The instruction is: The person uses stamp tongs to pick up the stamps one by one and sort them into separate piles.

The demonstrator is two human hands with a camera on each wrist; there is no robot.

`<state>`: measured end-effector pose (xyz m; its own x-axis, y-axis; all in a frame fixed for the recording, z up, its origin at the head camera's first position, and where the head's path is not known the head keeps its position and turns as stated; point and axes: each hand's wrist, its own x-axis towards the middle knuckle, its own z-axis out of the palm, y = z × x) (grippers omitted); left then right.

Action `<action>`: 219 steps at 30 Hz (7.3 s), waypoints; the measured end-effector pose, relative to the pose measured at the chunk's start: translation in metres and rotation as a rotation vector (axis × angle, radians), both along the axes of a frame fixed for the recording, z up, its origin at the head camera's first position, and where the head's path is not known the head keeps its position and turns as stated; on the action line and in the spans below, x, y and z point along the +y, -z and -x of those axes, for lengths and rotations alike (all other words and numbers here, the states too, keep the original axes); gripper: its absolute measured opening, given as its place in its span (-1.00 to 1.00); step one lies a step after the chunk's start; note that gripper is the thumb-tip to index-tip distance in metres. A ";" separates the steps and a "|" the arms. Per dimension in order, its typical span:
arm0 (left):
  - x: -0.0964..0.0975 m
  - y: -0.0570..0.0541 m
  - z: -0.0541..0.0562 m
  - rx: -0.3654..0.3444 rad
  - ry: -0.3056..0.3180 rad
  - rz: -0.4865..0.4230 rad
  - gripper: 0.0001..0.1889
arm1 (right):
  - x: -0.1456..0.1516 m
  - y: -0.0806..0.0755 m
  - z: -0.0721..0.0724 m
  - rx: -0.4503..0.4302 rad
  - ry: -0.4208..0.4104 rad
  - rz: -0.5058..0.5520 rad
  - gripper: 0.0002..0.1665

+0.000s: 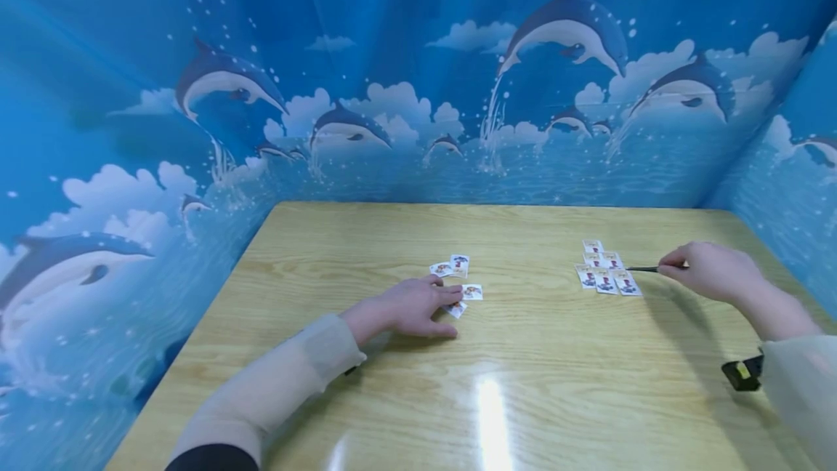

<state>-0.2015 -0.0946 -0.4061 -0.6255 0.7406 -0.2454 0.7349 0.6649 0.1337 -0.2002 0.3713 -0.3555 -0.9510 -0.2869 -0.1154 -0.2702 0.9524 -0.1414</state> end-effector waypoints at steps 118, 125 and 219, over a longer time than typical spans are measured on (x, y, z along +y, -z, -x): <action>0.015 -0.001 -0.003 0.043 -0.007 0.017 -0.23 | -0.194 0.036 0.027 -0.068 -0.353 0.212 -0.84; 0.018 -0.002 -0.003 0.037 -0.008 0.019 -0.23 | -0.198 0.036 0.036 -0.082 -0.323 0.228 -0.81; -0.017 -0.001 -0.013 -0.007 -0.005 -0.037 -0.25 | -0.169 0.032 0.045 0.014 -0.111 0.250 -0.73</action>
